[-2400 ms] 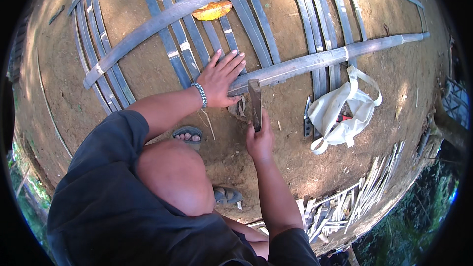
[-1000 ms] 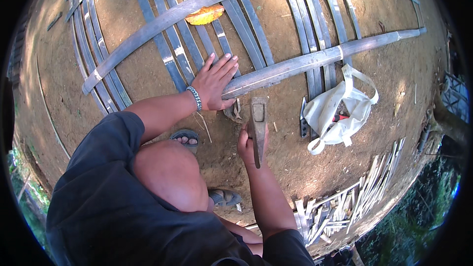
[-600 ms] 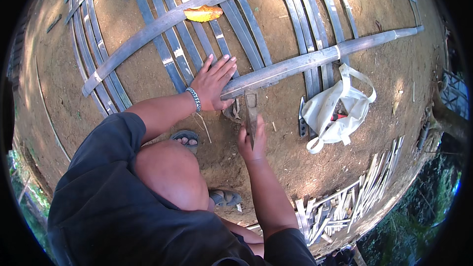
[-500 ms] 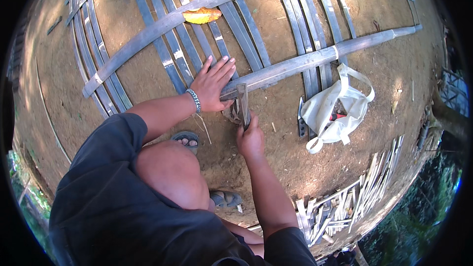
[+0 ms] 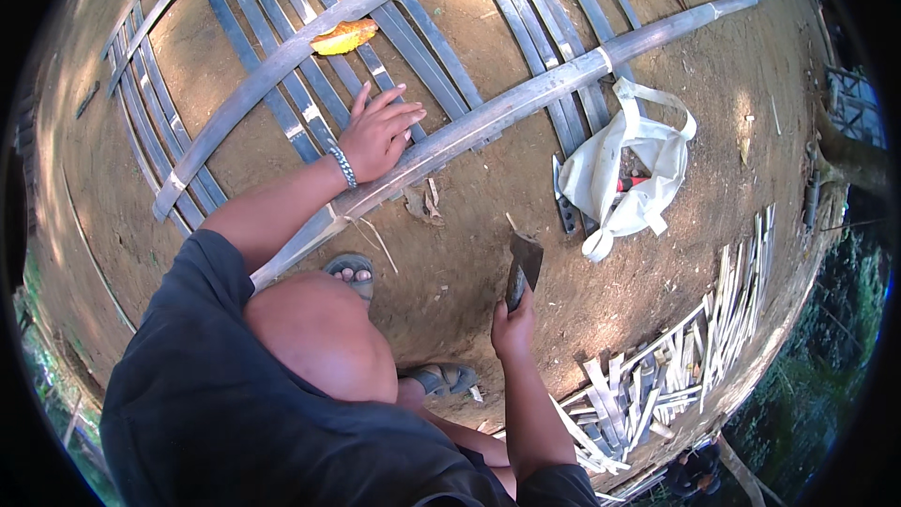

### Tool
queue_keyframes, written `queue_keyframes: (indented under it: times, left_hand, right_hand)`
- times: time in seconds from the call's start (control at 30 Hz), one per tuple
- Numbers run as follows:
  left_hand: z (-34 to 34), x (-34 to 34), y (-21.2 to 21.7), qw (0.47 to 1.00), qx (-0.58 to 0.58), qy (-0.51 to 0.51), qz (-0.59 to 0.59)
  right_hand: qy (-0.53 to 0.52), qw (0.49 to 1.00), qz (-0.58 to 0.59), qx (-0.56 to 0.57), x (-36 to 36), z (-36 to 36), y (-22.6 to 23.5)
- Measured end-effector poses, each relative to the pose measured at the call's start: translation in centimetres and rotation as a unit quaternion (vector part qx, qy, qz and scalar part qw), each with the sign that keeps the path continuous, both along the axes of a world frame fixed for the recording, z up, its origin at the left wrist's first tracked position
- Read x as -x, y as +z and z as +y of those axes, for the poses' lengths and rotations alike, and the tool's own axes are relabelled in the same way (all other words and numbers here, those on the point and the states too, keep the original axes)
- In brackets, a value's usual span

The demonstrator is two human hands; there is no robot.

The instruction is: The person constructs a bamboo structure by aligning bamboo strips into a grid and using a small axe to carve notches or trim the strips while kneeling on a dirt ground.

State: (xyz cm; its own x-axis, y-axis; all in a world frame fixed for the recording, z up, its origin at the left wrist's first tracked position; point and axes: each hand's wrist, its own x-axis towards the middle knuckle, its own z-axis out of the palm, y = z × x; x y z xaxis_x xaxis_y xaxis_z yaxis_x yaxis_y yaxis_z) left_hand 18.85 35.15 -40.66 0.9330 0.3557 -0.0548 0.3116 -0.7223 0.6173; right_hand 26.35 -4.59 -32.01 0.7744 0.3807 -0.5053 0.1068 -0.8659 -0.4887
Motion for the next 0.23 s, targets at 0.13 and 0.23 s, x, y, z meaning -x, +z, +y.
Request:
queue_keyframes:
  times: [0.13, 0.23]
  left_hand:
    - [3.9, -2.6, 1.4, 0.978, -0.055, -0.184, 0.079]
    - [4.7, -4.6, 2.0, 0.955, -0.048, -0.265, 0.128]
  right_hand:
    - [-0.066, 0.997, 0.035, 0.022, 1.8, -3.1, 0.4]
    - [-0.101, 0.993, 0.056, 0.016, 2.7, -4.8, 0.1]
